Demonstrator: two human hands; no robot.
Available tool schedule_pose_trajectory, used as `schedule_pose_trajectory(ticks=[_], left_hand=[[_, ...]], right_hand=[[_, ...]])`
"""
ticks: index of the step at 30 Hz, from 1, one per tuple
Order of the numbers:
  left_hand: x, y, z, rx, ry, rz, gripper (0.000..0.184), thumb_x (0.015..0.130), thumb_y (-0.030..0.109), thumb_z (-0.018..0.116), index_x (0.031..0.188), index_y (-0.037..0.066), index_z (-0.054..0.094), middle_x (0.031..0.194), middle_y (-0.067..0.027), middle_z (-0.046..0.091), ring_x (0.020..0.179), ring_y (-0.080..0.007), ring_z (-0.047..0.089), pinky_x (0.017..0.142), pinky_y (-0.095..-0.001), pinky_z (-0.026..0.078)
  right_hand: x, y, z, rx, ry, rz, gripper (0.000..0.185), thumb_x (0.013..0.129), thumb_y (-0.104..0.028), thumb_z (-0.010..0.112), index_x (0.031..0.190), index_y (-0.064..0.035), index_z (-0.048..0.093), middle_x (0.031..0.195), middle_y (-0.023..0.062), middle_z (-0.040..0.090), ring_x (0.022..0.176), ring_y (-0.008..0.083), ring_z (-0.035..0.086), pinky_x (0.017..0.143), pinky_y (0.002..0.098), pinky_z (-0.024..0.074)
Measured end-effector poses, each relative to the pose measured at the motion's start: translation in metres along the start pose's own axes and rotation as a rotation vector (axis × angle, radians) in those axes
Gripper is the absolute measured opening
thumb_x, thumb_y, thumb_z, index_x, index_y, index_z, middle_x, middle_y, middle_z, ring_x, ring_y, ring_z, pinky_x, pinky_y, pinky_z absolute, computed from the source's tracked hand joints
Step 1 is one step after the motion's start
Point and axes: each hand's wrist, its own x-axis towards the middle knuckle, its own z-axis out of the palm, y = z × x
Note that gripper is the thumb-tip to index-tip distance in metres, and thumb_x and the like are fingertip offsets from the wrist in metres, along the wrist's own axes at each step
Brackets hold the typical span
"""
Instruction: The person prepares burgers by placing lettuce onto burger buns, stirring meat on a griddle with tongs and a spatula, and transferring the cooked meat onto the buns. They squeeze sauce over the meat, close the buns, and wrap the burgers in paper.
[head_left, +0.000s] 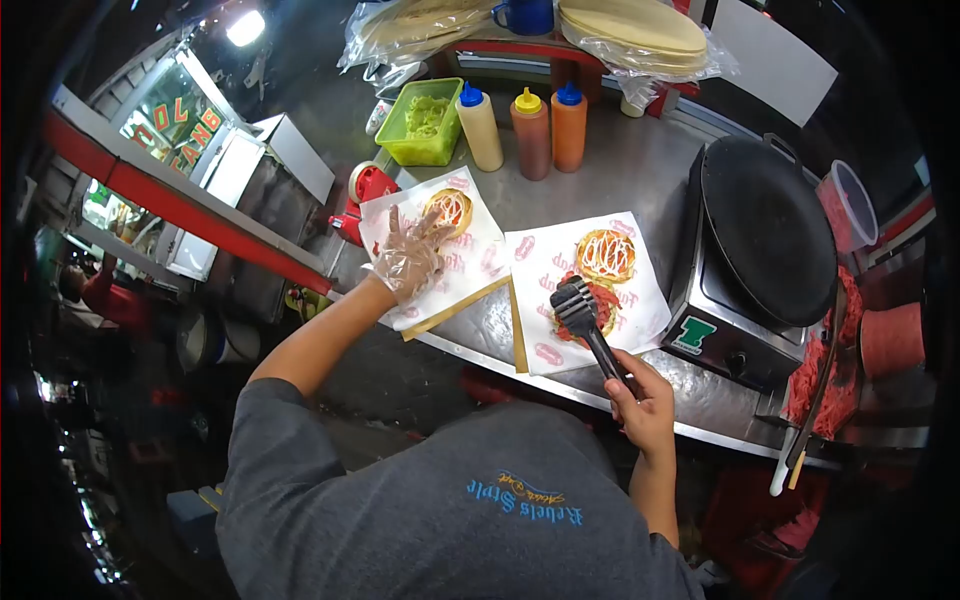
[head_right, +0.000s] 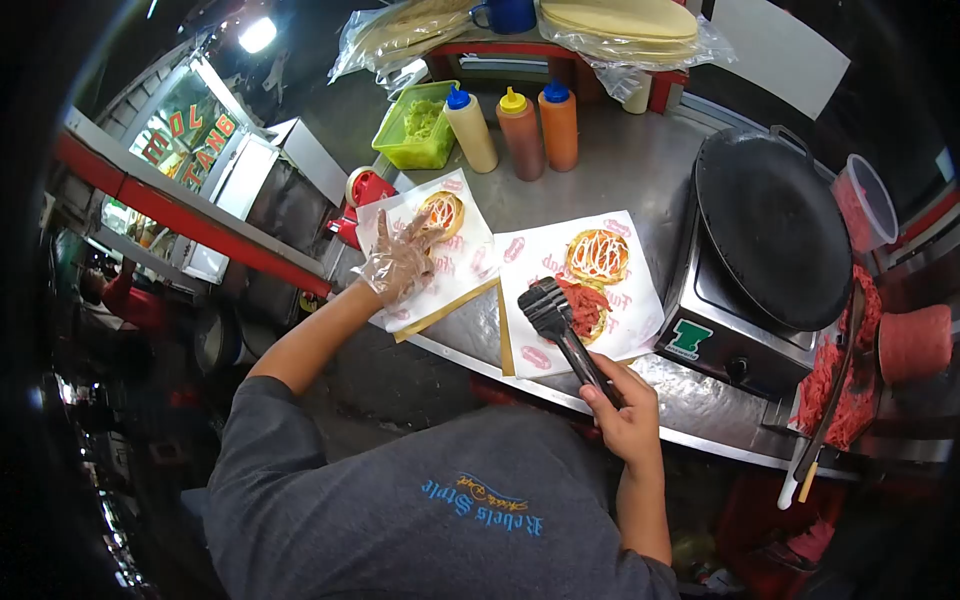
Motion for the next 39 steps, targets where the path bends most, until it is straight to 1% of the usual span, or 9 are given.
schedule_pose_trajectory(ticks=[3,7,14,17,19,20,25,32,39], left_hand=[[0.008,-0.011,0.013,-0.075,-0.048,0.074,0.022,0.093,0.038,0.065,0.102,0.026,0.08,0.163,0.0028,0.041,0.161,-0.0252,0.013,0.109,-0.0875,-0.005],[0.031,-0.056,0.045,-0.993,0.198,-0.112,0.021,0.091,0.028,0.068,0.101,0.011,0.077,0.148,-0.0092,0.057,0.142,-0.0328,0.044,0.117,-0.0584,0.032],[0.054,-0.093,0.05,-0.585,0.572,-0.042,0.049,0.089,0.007,0.071,0.136,-0.001,0.061,0.135,-0.0197,0.064,0.12,-0.0329,0.062,0.106,-0.042,0.049],[0.046,-0.13,0.107,-1.126,0.51,-0.429,0.043,0.108,0.016,0.049,0.147,-0.003,0.052,0.142,-0.0145,0.062,0.128,-0.0248,0.059,0.115,-0.0373,0.042],[0.027,-0.148,0.162,-1.357,0.602,-0.352,0.048,0.111,0.024,0.042,0.145,-0.007,0.051,0.147,-0.0201,0.058,0.14,-0.0273,0.052,0.121,-0.0367,0.034],[0.002,-0.127,0.123,-0.568,0.275,-0.54,0.047,0.11,0.023,0.041,0.144,-0.006,0.053,0.144,-0.0218,0.059,0.138,-0.0301,0.054,0.119,-0.0377,0.037],[-0.024,-0.132,0.176,-0.611,0.198,-0.476,0.035,0.101,0.014,0.056,0.134,0.008,0.064,0.123,-0.0205,0.069,0.114,-0.0348,0.065,0.1,-0.0463,0.05],[-0.03,-0.114,0.165,-0.437,0.291,-0.594,0.021,0.096,0.024,0.067,0.108,0.007,0.073,0.102,-0.022,0.073,0.096,-0.0397,0.07,0.087,-0.0493,0.054],[-0.051,-0.112,0.177,-0.414,0.187,-0.641,0.038,0.102,0.038,0.058,0.115,0.003,0.063,0.11,-0.0227,0.068,0.102,-0.0433,0.065,0.09,-0.0525,0.05]], right_hand=[[0.001,0.003,0.007,-0.066,0.015,-0.059,0.043,0.093,-0.012,0.076,0.134,0.0005,0.066,0.097,0.0053,0.067,0.066,0.0062,0.057,0.057,0.0225,0.0432],[-0.001,0.002,0.01,-0.06,0.066,0.01,0.044,0.093,-0.015,0.077,0.133,-0.0003,0.067,0.105,0.0103,0.071,0.084,0.0135,0.064,0.074,0.0278,0.05],[-0.007,-0.021,-0.066,-0.561,0.595,-0.482,0.043,0.089,-0.017,0.081,0.127,-0.0004,0.069,0.108,0.018,0.072,0.103,0.0242,0.068,0.092,0.0368,0.0523],[-0.015,-0.054,-0.173,-0.171,0.953,-0.285,0.042,0.097,-0.024,0.075,0.13,0.0011,0.068,0.078,0.0008,0.066,0.059,0.0051,0.057,0.051,0.0231,0.0435],[-0.011,-0.047,-0.266,-0.287,1.116,-0.305,0.039,0.099,-0.028,0.072,0.122,0.0039,0.071,0.072,0.0036,0.065,0.063,0.0081,0.06,0.057,0.0261,0.0475],[-0.013,-0.048,-0.308,-0.511,1.132,-0.069,0.042,0.098,-0.036,0.069,0.114,0.0033,0.073,0.08,0.0131,0.073,0.071,0.0221,0.07,0.068,0.0375,0.0547],[0.027,-0.031,-0.391,-1.055,0.977,0.396,0.048,0.094,-0.047,0.067,0.107,-0.0008,0.076,0.111,0.0239,0.074,0.106,0.043,0.071,0.092,0.0527,0.0543],[0.047,-0.035,-0.395,-1.179,0.851,0.351,0.04,0.092,-0.039,0.072,0.109,-0.0033,0.077,0.109,0.0233,0.074,0.104,0.0422,0.072,0.09,0.0517,0.0569],[0.069,-0.014,-0.416,-1.195,0.86,0.429,0.045,0.092,-0.042,0.07,0.108,0.0,0.074,0.113,0.0285,0.072,0.109,0.0461,0.069,0.094,0.0549,0.0541]])
